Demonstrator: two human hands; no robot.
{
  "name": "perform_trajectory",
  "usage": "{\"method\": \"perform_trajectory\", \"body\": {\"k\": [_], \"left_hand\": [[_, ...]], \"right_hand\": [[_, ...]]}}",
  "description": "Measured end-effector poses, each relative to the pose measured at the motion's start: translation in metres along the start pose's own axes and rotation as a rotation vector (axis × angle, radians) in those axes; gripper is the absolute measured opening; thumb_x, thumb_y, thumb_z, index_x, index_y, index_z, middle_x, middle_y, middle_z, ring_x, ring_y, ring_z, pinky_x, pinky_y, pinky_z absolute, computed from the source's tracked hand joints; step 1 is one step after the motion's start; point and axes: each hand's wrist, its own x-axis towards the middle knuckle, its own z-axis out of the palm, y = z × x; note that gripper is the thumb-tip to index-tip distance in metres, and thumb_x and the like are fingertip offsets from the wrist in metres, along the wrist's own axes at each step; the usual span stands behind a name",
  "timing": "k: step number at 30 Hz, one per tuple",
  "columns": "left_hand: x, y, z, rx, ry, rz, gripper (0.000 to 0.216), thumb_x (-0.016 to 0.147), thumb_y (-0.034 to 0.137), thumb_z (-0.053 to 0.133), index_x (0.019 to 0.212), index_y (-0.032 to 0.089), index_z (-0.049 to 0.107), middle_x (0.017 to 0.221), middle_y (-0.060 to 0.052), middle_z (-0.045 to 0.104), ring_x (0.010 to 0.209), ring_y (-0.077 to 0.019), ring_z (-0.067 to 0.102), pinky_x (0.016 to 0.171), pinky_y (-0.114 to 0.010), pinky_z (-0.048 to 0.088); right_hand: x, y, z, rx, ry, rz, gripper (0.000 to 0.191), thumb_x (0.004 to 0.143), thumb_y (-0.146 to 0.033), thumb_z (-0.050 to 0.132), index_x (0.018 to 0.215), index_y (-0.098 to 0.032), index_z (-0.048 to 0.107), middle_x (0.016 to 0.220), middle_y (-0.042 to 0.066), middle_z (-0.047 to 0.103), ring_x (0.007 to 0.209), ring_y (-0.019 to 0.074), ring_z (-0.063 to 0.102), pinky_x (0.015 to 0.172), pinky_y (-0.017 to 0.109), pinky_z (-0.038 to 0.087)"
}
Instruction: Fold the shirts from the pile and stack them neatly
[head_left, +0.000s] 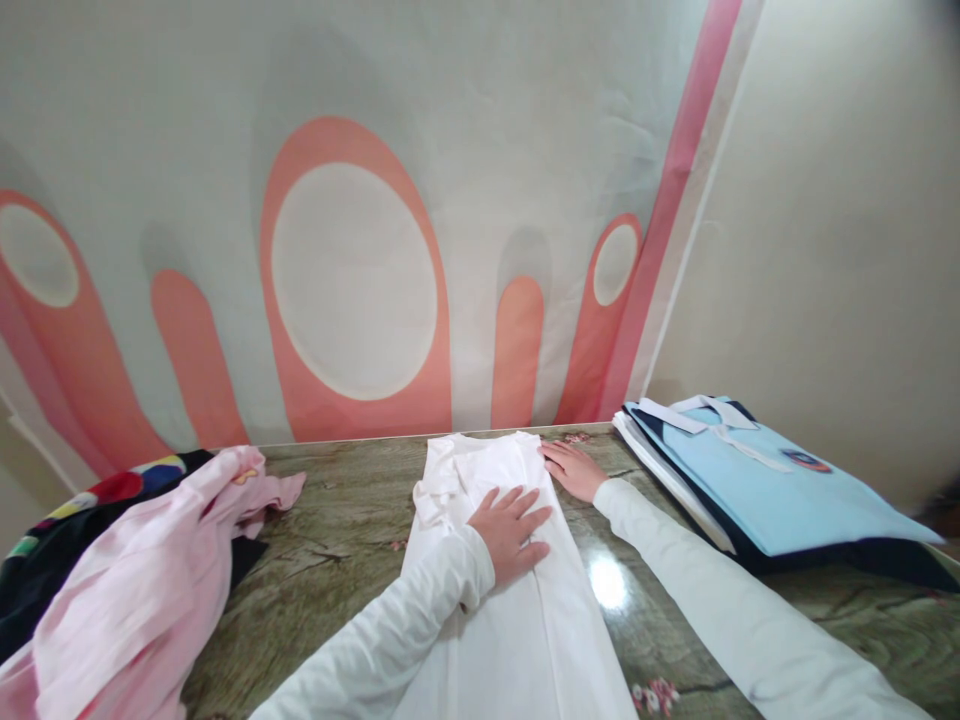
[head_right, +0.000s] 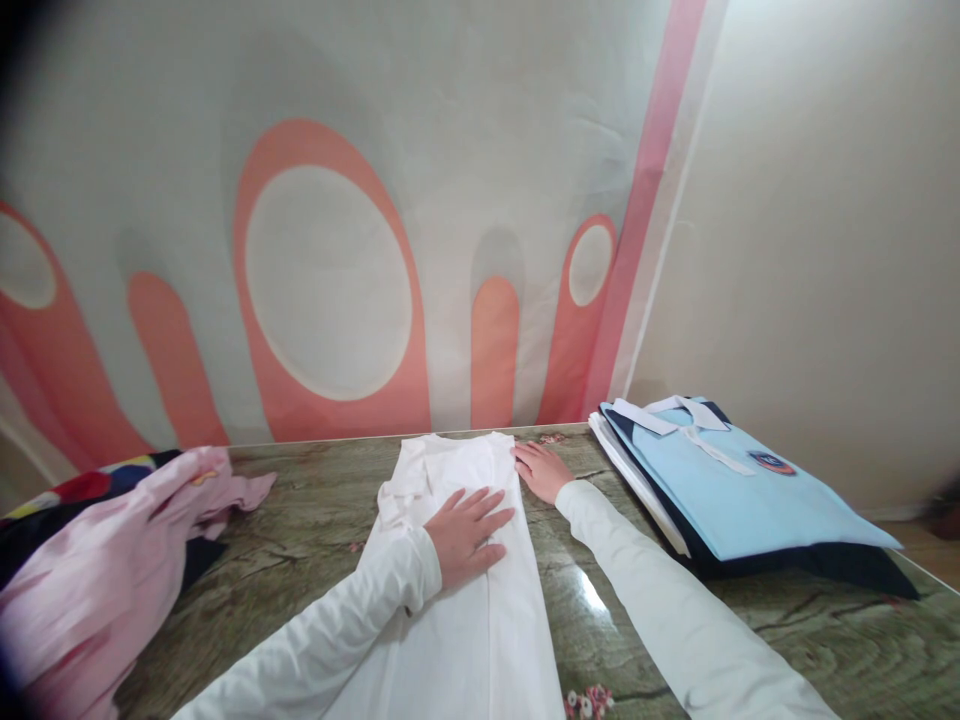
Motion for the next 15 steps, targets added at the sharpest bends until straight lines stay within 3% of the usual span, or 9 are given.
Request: {"method": "perform_trajectory", "body": {"k": [4,7,10,15], "left_hand": [[0.000,0.000,-0.001,-0.001,0.002,-0.002,0.050,0.085,0.051,0.031,0.132,0.034,0.029,0.142,0.000,0.023,0.130,-0.0260,0.018,0.102,-0.050,0.015],[0.000,0.000,-0.001,-0.004,-0.009,0.001,0.051,0.085,0.053,0.030,0.132,0.033,0.029,0.142,-0.001,0.023,0.130,-0.0266,0.018,0.102,-0.052,0.015],[0.000,0.000,-0.003,-0.019,-0.014,0.003,0.051,0.085,0.053,0.030,0.132,0.034,0.029,0.142,-0.001,0.023,0.130,-0.0267,0.018,0.101,-0.052,0.015],[0.000,-0.001,-0.003,-0.069,-0.034,-0.006,0.047,0.085,0.053,0.031,0.130,0.039,0.031,0.142,0.002,0.023,0.130,-0.0262,0.018,0.102,-0.053,0.013]], "right_hand": [[0.000,-0.002,-0.001,0.058,0.058,-0.063,0.042,0.087,-0.032,0.035,0.126,-0.021,0.045,0.132,0.004,0.043,0.125,0.0214,0.030,0.102,0.043,0.026],[-0.003,-0.012,-0.002,0.068,-0.040,-0.139,0.045,0.088,-0.036,0.031,0.130,-0.023,0.038,0.137,0.003,0.035,0.127,0.0194,0.027,0.104,0.041,0.023],[0.000,-0.017,-0.001,0.030,-0.140,-0.093,0.054,0.087,-0.048,0.028,0.135,-0.022,0.029,0.141,0.004,0.026,0.129,0.0211,0.023,0.105,0.042,0.019],[0.019,-0.006,0.007,-0.002,-0.154,0.023,0.062,0.085,-0.056,0.024,0.136,-0.021,0.026,0.142,0.006,0.020,0.130,0.0223,0.018,0.105,0.045,0.014]]}}
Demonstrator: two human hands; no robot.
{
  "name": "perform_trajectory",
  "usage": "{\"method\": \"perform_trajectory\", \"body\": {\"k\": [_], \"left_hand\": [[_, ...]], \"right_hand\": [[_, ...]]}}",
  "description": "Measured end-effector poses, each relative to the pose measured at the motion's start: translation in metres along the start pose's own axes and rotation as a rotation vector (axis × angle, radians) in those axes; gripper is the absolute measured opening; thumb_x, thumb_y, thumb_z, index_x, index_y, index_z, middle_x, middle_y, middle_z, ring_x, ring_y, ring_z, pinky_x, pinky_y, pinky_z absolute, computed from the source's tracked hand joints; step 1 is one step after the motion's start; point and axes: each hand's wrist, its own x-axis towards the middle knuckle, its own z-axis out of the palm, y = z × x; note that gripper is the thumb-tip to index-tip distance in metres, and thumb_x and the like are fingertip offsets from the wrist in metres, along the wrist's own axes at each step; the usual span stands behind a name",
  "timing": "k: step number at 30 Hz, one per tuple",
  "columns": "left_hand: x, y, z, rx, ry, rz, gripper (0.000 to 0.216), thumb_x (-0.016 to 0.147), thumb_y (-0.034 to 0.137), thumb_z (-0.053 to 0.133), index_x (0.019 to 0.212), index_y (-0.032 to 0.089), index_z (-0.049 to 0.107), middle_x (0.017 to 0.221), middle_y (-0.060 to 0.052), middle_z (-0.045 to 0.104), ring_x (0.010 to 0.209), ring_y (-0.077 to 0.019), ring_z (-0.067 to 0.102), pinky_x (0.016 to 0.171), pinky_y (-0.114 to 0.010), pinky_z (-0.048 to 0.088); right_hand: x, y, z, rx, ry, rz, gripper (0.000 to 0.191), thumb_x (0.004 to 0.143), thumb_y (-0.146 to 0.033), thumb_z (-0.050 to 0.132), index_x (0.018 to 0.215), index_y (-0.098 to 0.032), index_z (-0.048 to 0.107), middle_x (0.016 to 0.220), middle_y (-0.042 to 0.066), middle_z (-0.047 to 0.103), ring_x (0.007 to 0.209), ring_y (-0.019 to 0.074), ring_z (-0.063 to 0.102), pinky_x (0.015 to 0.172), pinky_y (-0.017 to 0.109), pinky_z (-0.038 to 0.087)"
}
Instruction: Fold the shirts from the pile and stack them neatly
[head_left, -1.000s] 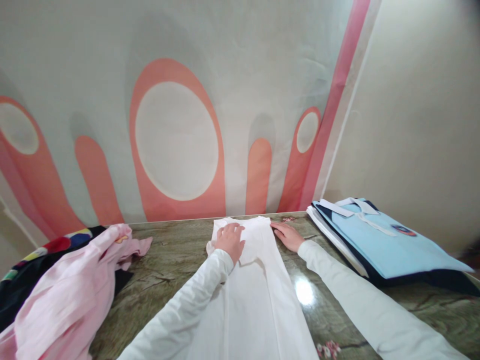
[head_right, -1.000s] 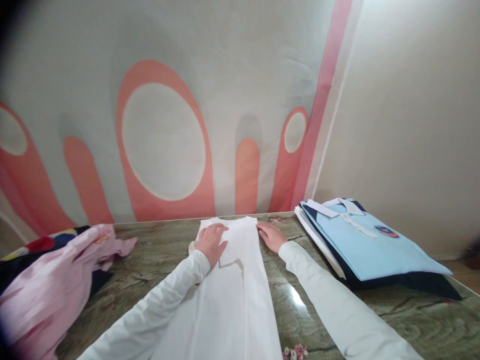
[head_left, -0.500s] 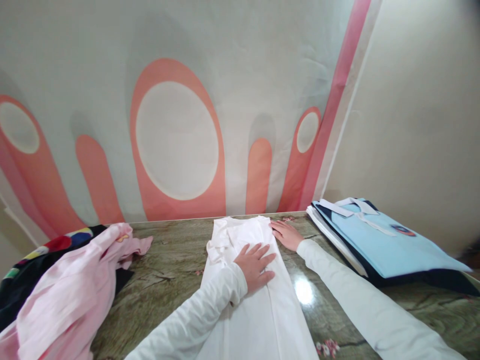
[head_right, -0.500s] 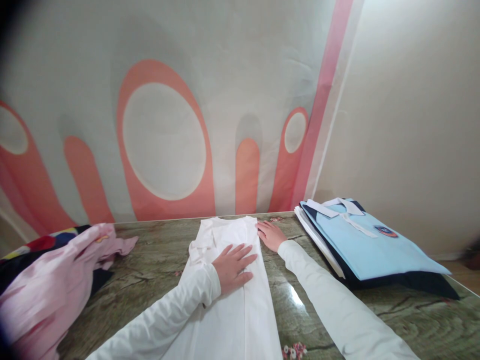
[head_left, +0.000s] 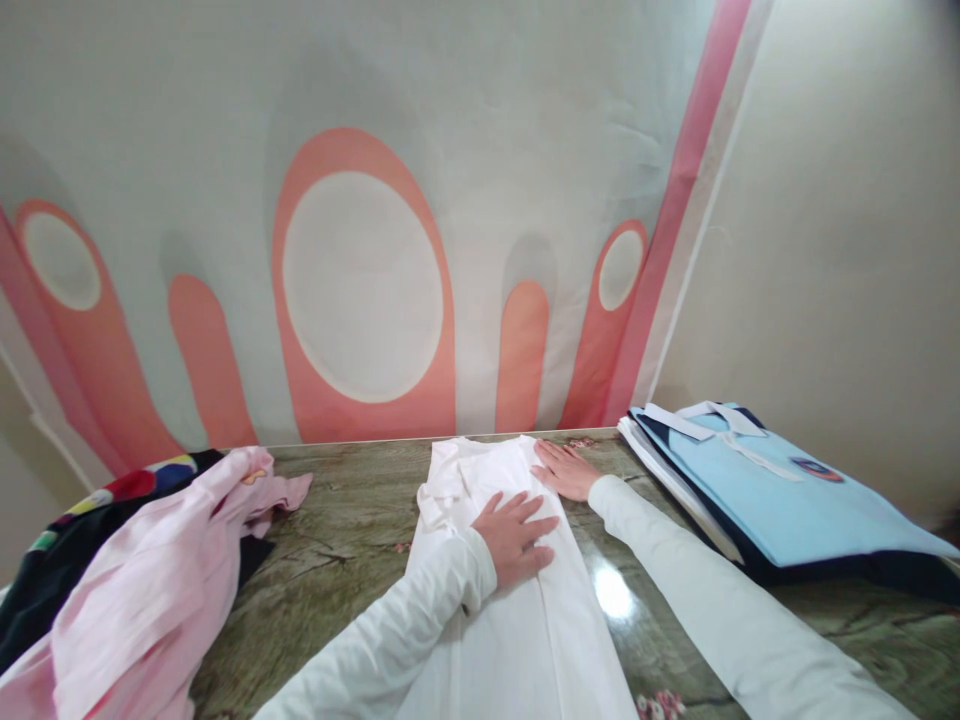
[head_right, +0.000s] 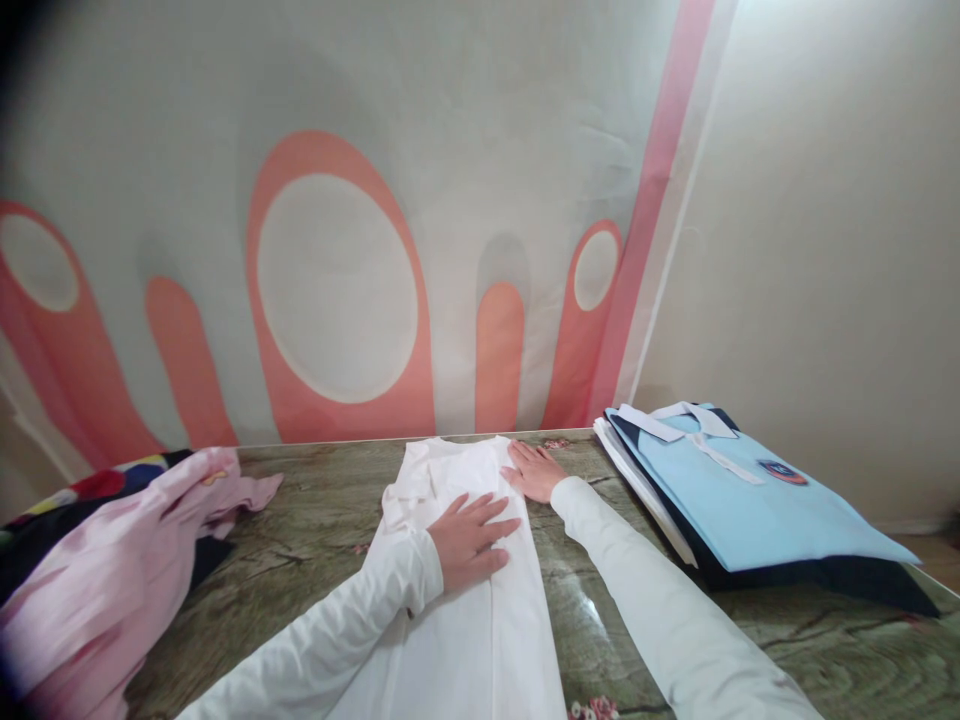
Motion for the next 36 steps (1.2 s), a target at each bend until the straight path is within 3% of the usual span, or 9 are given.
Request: {"method": "perform_trajectory", "body": {"k": [5,10,15,21,24,28,33,36], "left_hand": [[0.002,-0.007,0.003,-0.060,-0.010,-0.009,0.037,0.088,0.047,0.028,0.123,0.044,0.040,0.140,0.007,0.028,0.130,-0.0232,0.019,0.102,-0.053,0.012],[0.006,-0.016,0.007,-0.167,-0.003,-0.045,0.038,0.091,0.041,0.020,0.116,0.042,0.049,0.136,0.009,0.034,0.129,-0.0175,0.023,0.104,-0.046,0.013],[0.006,-0.016,0.008,-0.148,-0.012,-0.037,0.038,0.091,0.041,0.021,0.119,0.041,0.046,0.138,0.008,0.031,0.129,-0.0167,0.021,0.104,-0.047,0.009],[0.003,-0.013,0.007,-0.120,-0.024,-0.029,0.037,0.091,0.042,0.022,0.121,0.043,0.044,0.139,0.009,0.029,0.130,-0.0180,0.019,0.103,-0.048,0.009],[0.003,-0.013,0.006,-0.118,-0.021,-0.028,0.037,0.091,0.041,0.022,0.121,0.043,0.043,0.139,0.008,0.028,0.130,-0.0193,0.020,0.103,-0.049,0.008],[0.002,-0.012,0.003,-0.146,-0.043,0.004,0.038,0.091,0.042,0.022,0.122,0.040,0.043,0.140,0.006,0.026,0.131,-0.0216,0.017,0.102,-0.052,0.007],[0.001,-0.018,-0.002,-0.279,-0.044,0.000,0.040,0.092,0.041,0.021,0.120,0.033,0.048,0.137,0.002,0.035,0.129,-0.0200,0.021,0.104,-0.048,0.008],[0.001,-0.027,-0.002,-0.356,-0.023,0.021,0.037,0.092,0.037,0.023,0.114,0.030,0.052,0.133,0.002,0.041,0.127,-0.0174,0.027,0.105,-0.045,0.010]], "right_hand": [[0.018,0.012,0.005,-0.009,0.036,0.089,0.056,0.086,-0.052,0.025,0.134,-0.024,0.031,0.141,0.005,0.025,0.129,0.0229,0.022,0.104,0.047,0.015],[0.007,0.005,0.003,0.017,0.135,0.051,0.054,0.089,-0.045,0.021,0.137,-0.020,0.022,0.144,0.005,0.018,0.131,0.0204,0.017,0.105,0.041,0.017],[-0.022,-0.007,0.002,0.009,0.008,-0.097,0.053,0.088,-0.048,0.023,0.136,-0.024,0.026,0.142,0.001,0.022,0.130,0.0206,0.019,0.105,0.043,0.014],[-0.035,-0.004,-0.008,-0.057,0.069,0.109,0.051,0.089,-0.041,0.024,0.135,-0.019,0.029,0.141,0.006,0.026,0.129,0.0234,0.022,0.103,0.048,0.015],[-0.046,-0.017,-0.010,-0.014,0.090,-0.019,0.051,0.090,-0.038,0.023,0.137,-0.020,0.024,0.142,0.004,0.023,0.129,0.0204,0.021,0.104,0.043,0.018],[-0.064,-0.035,-0.008,-0.048,0.002,-0.210,0.049,0.091,-0.040,0.021,0.137,-0.024,0.021,0.142,0.001,0.023,0.130,0.0168,0.020,0.105,0.040,0.017],[-0.068,-0.025,-0.011,-0.136,-0.010,0.004,0.051,0.090,-0.040,0.020,0.136,-0.017,0.027,0.141,0.006,0.026,0.129,0.0201,0.023,0.104,0.044,0.018],[-0.073,-0.028,-0.015,-0.133,0.058,0.012,0.051,0.090,-0.037,0.018,0.136,-0.015,0.027,0.142,0.006,0.024,0.130,0.0196,0.020,0.104,0.042,0.017]]}}
